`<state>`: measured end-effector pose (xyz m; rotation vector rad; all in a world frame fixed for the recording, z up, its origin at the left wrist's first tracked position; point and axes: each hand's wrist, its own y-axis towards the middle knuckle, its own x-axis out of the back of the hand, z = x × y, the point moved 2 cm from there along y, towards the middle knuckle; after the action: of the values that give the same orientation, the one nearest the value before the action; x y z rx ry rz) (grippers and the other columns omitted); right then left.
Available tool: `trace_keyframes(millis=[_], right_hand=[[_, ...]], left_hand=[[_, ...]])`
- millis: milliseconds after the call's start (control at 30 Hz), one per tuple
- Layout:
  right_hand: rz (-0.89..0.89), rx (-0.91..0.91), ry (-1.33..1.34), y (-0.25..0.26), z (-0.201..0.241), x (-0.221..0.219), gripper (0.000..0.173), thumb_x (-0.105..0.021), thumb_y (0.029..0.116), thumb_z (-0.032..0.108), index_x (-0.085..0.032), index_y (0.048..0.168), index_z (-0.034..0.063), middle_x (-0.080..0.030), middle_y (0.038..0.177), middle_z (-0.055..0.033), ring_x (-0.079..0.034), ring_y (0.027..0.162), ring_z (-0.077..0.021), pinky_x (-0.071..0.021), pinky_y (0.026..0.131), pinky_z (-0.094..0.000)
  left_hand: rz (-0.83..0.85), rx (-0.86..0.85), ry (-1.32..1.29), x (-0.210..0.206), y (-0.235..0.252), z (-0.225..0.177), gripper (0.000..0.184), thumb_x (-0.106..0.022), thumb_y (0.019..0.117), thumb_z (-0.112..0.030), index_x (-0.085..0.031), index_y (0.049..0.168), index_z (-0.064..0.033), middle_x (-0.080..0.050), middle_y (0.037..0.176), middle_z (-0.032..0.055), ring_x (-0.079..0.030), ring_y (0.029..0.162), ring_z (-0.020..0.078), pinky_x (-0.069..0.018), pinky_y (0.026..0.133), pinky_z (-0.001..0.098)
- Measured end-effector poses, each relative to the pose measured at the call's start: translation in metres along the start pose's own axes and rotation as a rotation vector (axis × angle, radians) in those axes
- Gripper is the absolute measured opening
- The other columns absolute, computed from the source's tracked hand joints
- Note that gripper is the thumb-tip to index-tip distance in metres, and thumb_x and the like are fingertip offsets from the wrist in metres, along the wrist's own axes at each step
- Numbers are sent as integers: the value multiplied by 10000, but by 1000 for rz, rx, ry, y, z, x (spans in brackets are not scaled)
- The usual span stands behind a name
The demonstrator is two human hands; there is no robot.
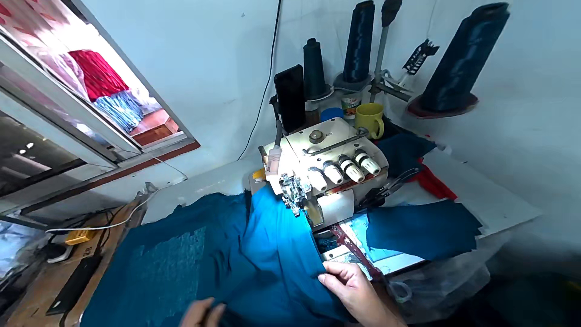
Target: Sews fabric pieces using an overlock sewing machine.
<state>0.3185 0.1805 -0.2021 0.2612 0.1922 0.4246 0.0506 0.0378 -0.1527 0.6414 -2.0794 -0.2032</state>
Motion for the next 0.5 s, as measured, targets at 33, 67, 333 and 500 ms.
trace_keyframes(millis=[33, 67, 333, 500], right_hand=[[3, -9, 11, 0, 2, 1, 182, -570, 945, 37, -743, 887, 36, -717, 816, 39, -649, 757, 33, -549, 707, -170], [2, -18, 23, -1, 4, 1, 183, -569, 943, 36, -746, 899, 36, -723, 828, 39, -657, 766, 30, -557, 716, -172], [82, 117, -134, -34, -17, -18, 162, -629, 968, 120, -722, 906, 2, -700, 845, -35, -651, 788, -23, -549, 727, -184], [98, 105, -336, -69, -35, -9, 149, -647, 941, 134, -718, 894, 12, -695, 869, -78, -668, 859, -90, -555, 785, -213]], left_hand=[[-100, -62, 27, 14, 8, -2, 199, -626, 966, -78, -670, 970, 116, -662, 891, 193, -648, 820, 189, -554, 779, 329], [-180, -126, 84, 27, 19, -6, 212, -619, 974, -91, -672, 966, 113, -653, 905, 200, -638, 846, 189, -540, 794, 299], [-108, -145, 211, -9, 35, -7, 295, -644, 935, -131, -647, 1130, 90, -636, 1065, 292, -660, 916, 437, -566, 766, 556], [131, -28, 206, -42, -2, 0, 287, -670, 907, -122, -665, 1129, 60, -650, 1065, 262, -650, 991, 449, -550, 852, 588]])
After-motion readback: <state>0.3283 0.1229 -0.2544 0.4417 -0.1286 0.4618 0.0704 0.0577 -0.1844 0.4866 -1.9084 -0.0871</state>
